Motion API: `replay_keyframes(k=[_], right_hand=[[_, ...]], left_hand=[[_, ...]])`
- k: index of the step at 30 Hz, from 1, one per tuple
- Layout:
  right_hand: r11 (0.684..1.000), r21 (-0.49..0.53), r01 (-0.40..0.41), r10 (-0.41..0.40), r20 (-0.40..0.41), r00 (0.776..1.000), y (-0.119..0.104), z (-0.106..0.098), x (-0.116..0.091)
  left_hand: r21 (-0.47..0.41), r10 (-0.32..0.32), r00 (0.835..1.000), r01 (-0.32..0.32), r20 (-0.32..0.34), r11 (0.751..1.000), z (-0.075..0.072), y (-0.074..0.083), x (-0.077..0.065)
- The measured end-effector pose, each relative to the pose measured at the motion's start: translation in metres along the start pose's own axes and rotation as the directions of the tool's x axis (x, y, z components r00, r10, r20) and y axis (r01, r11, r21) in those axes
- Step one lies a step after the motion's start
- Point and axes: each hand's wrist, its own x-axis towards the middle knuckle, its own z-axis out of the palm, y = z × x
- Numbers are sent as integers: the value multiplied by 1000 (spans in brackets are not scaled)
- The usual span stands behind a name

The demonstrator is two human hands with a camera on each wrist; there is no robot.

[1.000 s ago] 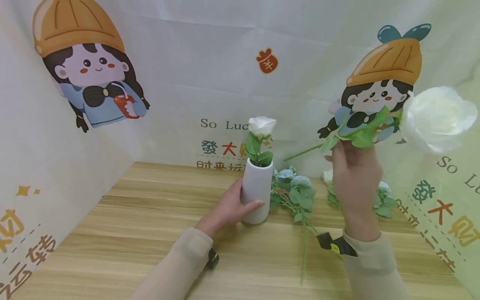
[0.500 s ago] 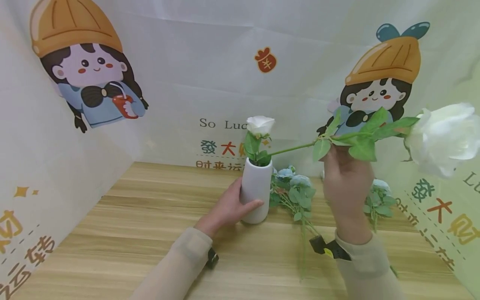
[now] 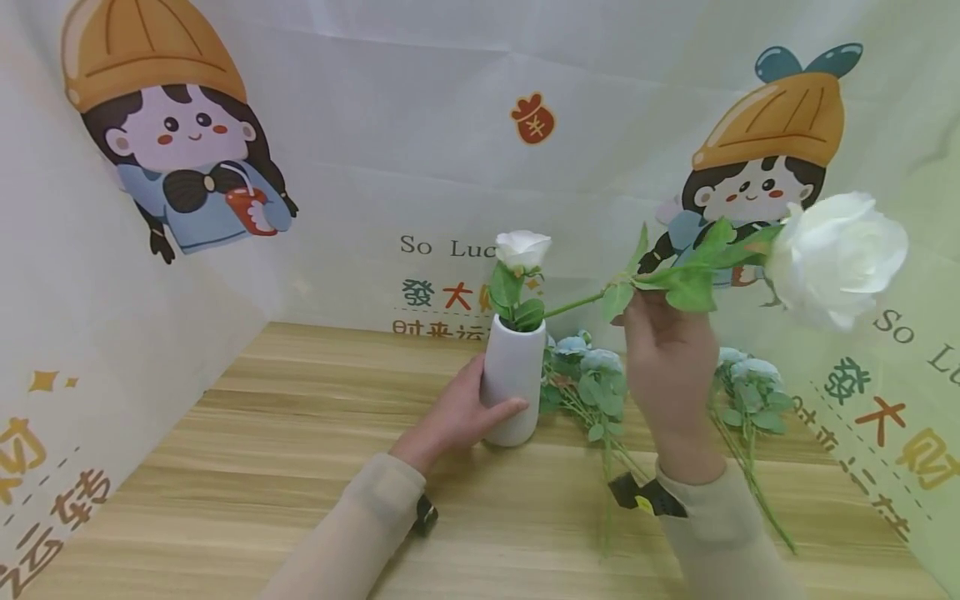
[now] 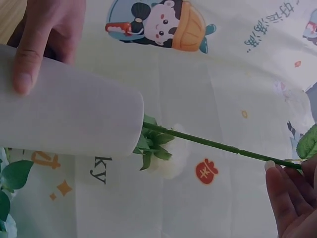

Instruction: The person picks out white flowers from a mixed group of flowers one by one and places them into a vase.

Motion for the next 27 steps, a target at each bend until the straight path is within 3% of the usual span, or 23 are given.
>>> replay_keyframes(k=[7, 11, 13, 18, 22, 27], right_hand=[[995, -34, -89, 92, 66, 994, 8, 13, -3], [985, -106, -136, 146, 95, 985, 15, 18, -7], [981, -117, -158, 170, 109, 979, 22, 20, -9], [947, -255, -196, 235, 131, 963, 49, 23, -19], [908, -377, -180, 260, 171, 951, 62, 28, -26], [901, -417, -115, 225, 224, 948, 70, 34, -32]], left_hand=[[3, -4, 1000, 4, 0, 1000, 0, -2, 0], [15, 1, 1000, -1, -1, 1000, 0, -2, 0], [16, 3, 1000, -3, 0, 1000, 0, -2, 0], [10, 4, 1000, -4, 1, 1000, 0, -2, 1], [5, 9, 1000, -9, 0, 1000, 0, -1, 0], [7, 23, 1000, -23, 2, 1000, -1, 0, 0]])
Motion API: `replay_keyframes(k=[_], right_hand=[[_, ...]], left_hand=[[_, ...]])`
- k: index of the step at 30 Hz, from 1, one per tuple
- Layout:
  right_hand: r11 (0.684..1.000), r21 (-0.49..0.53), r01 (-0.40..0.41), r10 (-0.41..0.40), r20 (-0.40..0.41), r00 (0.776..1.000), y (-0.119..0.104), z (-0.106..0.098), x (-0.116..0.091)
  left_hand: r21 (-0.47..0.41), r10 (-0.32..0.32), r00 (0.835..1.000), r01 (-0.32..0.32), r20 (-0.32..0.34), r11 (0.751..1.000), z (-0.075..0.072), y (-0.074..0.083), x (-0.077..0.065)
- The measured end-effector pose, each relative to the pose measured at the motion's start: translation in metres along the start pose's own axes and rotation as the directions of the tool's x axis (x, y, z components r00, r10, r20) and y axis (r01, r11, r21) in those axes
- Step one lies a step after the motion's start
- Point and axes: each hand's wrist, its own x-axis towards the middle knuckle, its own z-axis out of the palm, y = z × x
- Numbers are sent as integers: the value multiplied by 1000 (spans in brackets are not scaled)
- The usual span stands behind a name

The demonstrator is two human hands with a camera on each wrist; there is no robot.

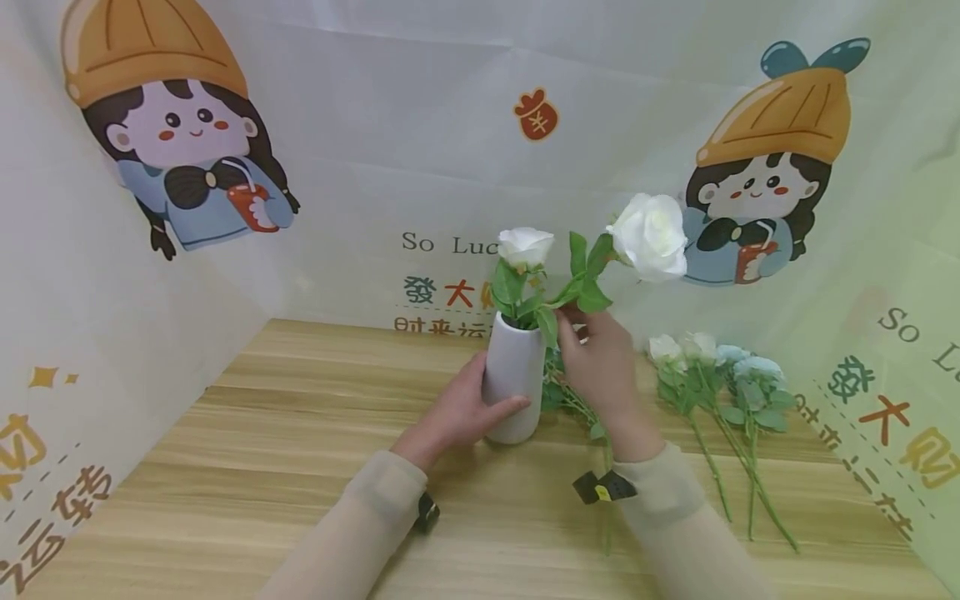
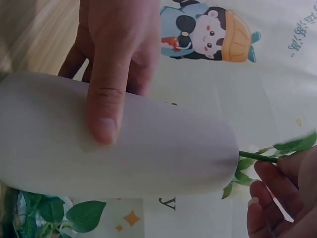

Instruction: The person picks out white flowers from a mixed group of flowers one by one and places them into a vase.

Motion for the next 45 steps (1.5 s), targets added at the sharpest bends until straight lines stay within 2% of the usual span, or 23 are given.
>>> replay_keyframes(k=[3, 9, 17, 20, 25, 29, 34, 38, 42, 45], right_hand=[[1000, 0, 14, -14, 10, 1000, 1, 4, -1], [999, -12, -31, 32, 55, 998, 1, 8, -5], [997, -67, 49, -46, 53, 998, 3, 11, -5], [998, -57, 2, 2, 63, 998, 3, 10, -6], [991, -27, -131, 133, 91, 987, 1, 8, -7], [986, 40, -160, 156, 87, 984, -3, 4, -8], [991, 72, -116, 110, 79, 991, -7, 2, -9], [996, 84, -34, 24, 119, 993, -6, 2, -7], [994, 82, 77, -90, 176, 980, -3, 4, -4], [987, 39, 153, -158, 220, 963, -3, 6, -4]], left_hand=[[5, 1, 1000, -1, 0, 1000, 0, 1, 0], [4, 19, 1000, -19, -9, 1000, 0, 1, 0], [-2, 27, 1000, -27, -14, 1000, 1, 1, 1], [4, 33, 999, -33, -16, 999, 1, 1, 1], [10, 26, 1000, -26, -12, 1000, 1, 1, 1], [9, 13, 1000, -13, -6, 1000, 1, 1, 1], [3, 10, 1000, -10, -3, 1000, 0, 2, 0], [-3, 18, 1000, -18, -1, 1000, 0, 2, 0], [-5, 28, 1000, -28, -1, 1000, 0, 2, 0], [-4, 32, 999, -32, -2, 999, -1, 2, 0]])
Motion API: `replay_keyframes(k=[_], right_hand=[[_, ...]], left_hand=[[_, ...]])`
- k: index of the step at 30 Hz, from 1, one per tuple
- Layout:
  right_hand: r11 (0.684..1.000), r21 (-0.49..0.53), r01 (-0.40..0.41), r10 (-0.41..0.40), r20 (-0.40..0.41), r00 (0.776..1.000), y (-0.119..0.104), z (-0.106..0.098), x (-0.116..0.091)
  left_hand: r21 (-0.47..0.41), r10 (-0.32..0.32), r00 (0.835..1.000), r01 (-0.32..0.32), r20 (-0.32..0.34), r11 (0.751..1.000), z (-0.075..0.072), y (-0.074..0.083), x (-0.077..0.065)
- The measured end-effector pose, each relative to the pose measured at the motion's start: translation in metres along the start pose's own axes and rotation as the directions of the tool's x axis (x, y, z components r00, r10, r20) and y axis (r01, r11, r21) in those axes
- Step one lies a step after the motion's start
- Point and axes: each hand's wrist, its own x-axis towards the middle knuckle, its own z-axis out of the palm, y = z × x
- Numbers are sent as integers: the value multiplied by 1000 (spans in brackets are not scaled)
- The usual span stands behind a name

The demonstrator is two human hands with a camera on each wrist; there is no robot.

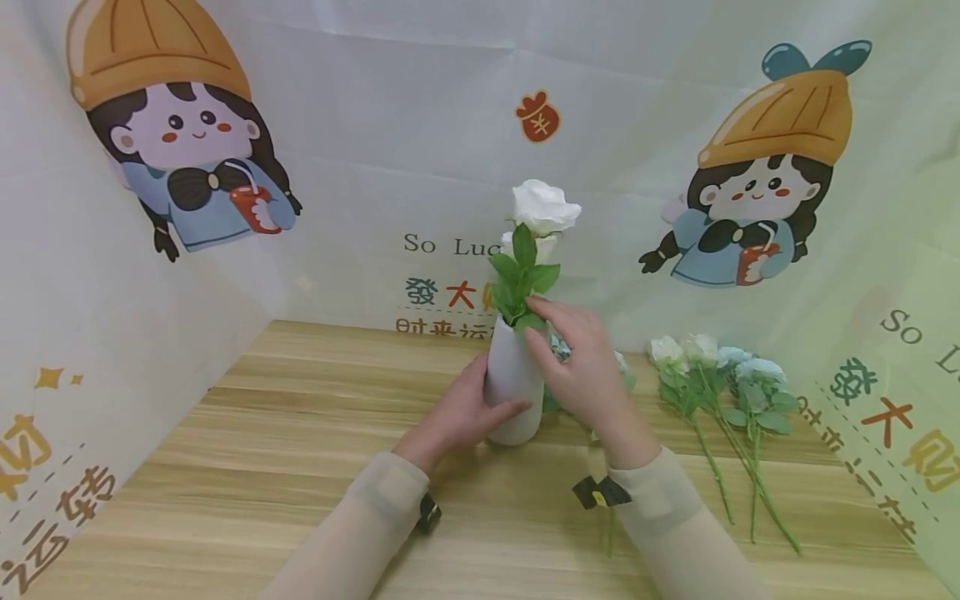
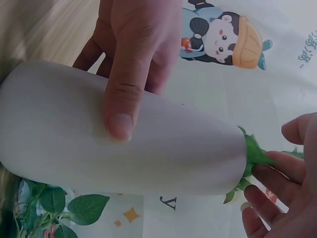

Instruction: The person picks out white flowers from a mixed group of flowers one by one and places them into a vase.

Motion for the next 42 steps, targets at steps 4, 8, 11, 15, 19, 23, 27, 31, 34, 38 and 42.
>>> replay_keyframes(k=[4, 8, 11, 15, 19, 23, 27, 31, 34, 38, 42], right_hand=[[996, -87, -21, 30, 114, 993, -1, 3, -2], [982, -179, -61, 100, 215, 971, 0, 6, -5], [975, -212, -60, 113, 246, 963, 1, 7, -7], [977, -205, -58, 111, 254, 961, 3, 8, -7], [980, -182, -76, 120, 239, 964, 3, 7, -6], [983, -161, -91, 124, 207, 970, 4, 6, -6], [988, -134, -80, 103, 178, 979, 6, 5, -6], [993, -114, -39, 54, 134, 989, 9, 2, -5], [995, -96, -8, 17, 95, 995, 12, -1, -6], [999, -50, -2, 4, 46, 999, 18, -5, -8], [999, -43, -32, 32, 9, 999, 23, -13, -12]], left_hand=[[3, 12, 1000, -12, -1, 1000, 0, -1, 0], [10, 40, 999, -40, -6, 999, 0, -3, -1], [13, 51, 999, -51, -9, 999, 0, -3, -1], [12, 49, 999, -49, -10, 999, 0, -3, -1], [11, 35, 999, -35, -18, 999, -1, -3, -2], [11, 30, 999, -30, -26, 999, -1, -2, -3], [12, 22, 1000, -22, -18, 1000, -1, -2, -2], [9, 19, 1000, -19, -16, 1000, -1, -3, 0], [2, 23, 1000, -23, -18, 1000, -1, -3, 1], [-5, 13, 1000, -14, -11, 1000, -1, -2, 1], [-19, 0, 1000, 0, -3, 1000, 0, -2, 0]])
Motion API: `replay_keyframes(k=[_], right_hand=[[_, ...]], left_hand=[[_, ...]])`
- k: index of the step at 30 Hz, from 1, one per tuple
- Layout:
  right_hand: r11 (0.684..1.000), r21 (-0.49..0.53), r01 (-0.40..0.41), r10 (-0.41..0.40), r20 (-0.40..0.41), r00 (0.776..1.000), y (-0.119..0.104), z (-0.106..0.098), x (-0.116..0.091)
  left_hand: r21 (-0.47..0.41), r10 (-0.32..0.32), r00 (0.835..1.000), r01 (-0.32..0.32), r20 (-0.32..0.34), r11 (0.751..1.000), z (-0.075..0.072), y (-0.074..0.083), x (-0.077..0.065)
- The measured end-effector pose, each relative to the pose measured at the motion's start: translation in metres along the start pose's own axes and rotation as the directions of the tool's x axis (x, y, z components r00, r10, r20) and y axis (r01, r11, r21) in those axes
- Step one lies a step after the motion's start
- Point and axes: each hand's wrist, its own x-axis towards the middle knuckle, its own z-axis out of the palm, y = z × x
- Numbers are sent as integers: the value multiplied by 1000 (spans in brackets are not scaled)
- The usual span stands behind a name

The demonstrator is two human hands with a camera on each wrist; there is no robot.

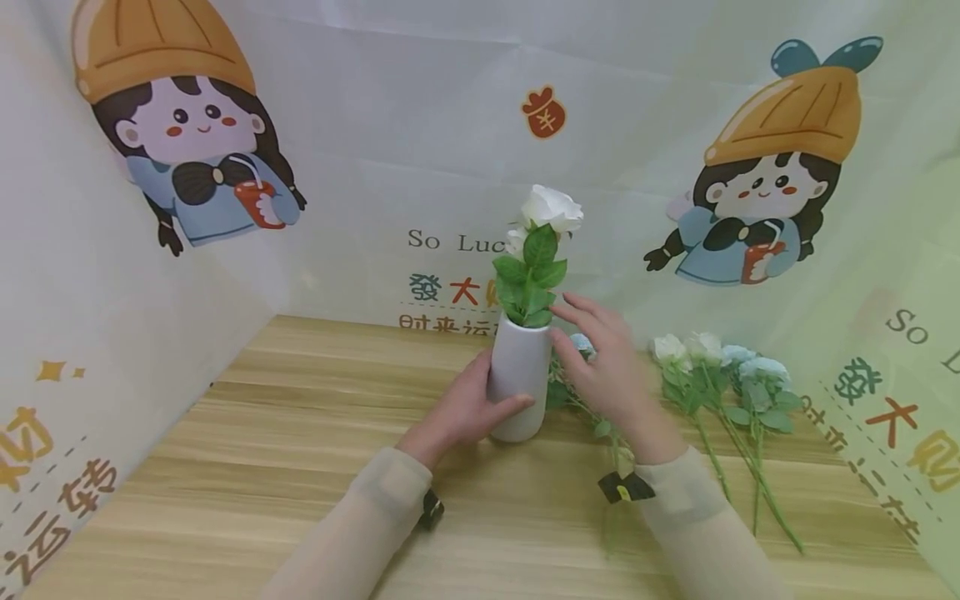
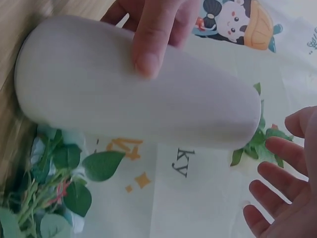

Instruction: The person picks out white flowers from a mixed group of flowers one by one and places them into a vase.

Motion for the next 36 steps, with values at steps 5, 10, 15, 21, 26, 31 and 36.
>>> replay_keyframes(k=[5, 10, 15, 21, 26, 31, 36], right_hand=[[998, -31, -51, 50, -13, 999, 14, -14, -7], [995, -49, -92, 91, -12, 996, 33, -21, -14], [984, -89, -152, 154, 16, 988, 52, -27, -22], [931, -195, -309, 326, 63, 943, 76, -39, -35], [853, -285, -436, 475, 80, 876, 99, -48, -47], [733, -432, -526, 636, 160, 755, 119, -56, -59], [608, -594, -527, 768, 270, 581, 128, -62, -68]], left_hand=[[-20, -5, 1000, 5, 5, 1000, 1, 2, -1], [-30, -18, 1000, 19, 4, 999, 0, 2, -2], [-22, -23, 1000, 23, 6, 999, 0, 1, -3], [-3, -44, 999, 44, 9, 999, 1, 2, -5], [1, -45, 999, 45, 9, 999, 1, 2, -4], [-1, -42, 999, 42, 12, 999, 2, 3, -4], [0, -45, 999, 45, 7, 999, 2, 3, -3]])
